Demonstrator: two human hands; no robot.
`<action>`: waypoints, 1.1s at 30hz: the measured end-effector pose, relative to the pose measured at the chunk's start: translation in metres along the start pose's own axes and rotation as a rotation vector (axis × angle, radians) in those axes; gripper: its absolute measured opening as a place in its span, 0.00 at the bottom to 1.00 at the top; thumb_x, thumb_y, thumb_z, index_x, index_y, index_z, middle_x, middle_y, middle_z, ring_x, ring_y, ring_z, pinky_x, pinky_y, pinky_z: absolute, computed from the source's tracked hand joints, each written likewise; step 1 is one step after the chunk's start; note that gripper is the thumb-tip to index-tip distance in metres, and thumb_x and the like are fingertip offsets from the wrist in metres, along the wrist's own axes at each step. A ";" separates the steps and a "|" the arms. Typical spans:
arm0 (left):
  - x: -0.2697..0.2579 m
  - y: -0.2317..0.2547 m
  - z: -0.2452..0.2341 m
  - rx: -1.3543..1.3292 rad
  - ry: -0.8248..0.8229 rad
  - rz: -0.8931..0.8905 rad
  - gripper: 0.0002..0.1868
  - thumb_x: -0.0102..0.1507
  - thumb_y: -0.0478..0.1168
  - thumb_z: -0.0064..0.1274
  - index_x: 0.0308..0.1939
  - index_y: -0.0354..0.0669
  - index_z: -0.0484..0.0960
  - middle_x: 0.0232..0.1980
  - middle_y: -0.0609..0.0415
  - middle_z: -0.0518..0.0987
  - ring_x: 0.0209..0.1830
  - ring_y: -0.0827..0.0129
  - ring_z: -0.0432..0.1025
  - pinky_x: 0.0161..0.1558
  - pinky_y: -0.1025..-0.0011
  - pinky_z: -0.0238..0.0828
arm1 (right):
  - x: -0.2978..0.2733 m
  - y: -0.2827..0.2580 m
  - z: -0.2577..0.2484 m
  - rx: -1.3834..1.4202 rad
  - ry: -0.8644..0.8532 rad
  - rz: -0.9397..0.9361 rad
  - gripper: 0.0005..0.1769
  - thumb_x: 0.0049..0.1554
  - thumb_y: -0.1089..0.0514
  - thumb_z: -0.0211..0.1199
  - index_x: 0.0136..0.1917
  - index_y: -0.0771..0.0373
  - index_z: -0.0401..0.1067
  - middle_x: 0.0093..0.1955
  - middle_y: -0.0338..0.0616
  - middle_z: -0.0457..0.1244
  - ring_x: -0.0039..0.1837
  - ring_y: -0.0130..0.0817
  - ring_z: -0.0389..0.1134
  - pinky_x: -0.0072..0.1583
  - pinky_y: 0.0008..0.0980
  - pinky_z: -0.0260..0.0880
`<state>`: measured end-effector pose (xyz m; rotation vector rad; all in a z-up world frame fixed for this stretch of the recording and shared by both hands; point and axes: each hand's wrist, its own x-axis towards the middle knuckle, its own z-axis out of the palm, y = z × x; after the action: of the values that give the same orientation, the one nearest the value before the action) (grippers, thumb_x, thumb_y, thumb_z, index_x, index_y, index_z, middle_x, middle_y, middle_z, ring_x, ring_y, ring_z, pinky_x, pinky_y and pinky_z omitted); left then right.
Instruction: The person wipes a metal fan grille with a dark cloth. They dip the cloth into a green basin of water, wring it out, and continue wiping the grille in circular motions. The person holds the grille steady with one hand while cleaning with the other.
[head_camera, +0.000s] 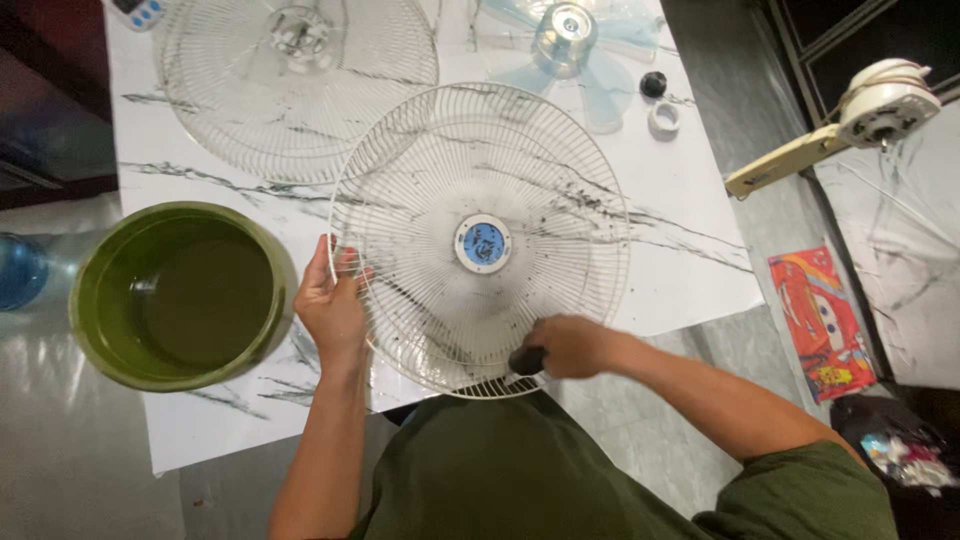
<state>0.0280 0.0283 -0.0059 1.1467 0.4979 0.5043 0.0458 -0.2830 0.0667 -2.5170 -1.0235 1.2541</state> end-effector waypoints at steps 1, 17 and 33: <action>-0.001 0.001 0.001 0.008 0.006 -0.006 0.26 0.67 0.25 0.51 0.70 0.31 0.71 0.66 0.46 0.77 0.55 0.70 0.75 0.48 0.71 0.80 | 0.006 0.004 -0.012 0.013 0.023 0.081 0.22 0.52 0.59 0.56 0.60 0.52 0.77 0.62 0.46 0.67 0.64 0.44 0.66 0.65 0.42 0.67; -0.012 0.006 0.003 0.058 -0.003 0.070 0.29 0.63 0.19 0.44 0.70 0.30 0.71 0.65 0.45 0.77 0.59 0.67 0.76 0.52 0.69 0.82 | 0.070 0.134 -0.120 -0.878 0.830 0.154 0.19 0.62 0.59 0.55 0.64 0.63 0.72 0.56 0.48 0.65 0.58 0.45 0.68 0.61 0.51 0.69; -0.013 0.010 0.001 -0.021 0.064 -0.070 0.28 0.67 0.28 0.51 0.72 0.31 0.67 0.70 0.46 0.73 0.55 0.71 0.76 0.49 0.71 0.80 | 0.064 0.085 -0.019 0.163 1.033 0.374 0.28 0.56 0.63 0.55 0.70 0.67 0.66 0.57 0.67 0.62 0.52 0.63 0.68 0.53 0.53 0.70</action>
<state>0.0172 0.0231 0.0051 1.0921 0.5846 0.4857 0.1303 -0.3035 0.0018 -2.6875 -0.1990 -0.0464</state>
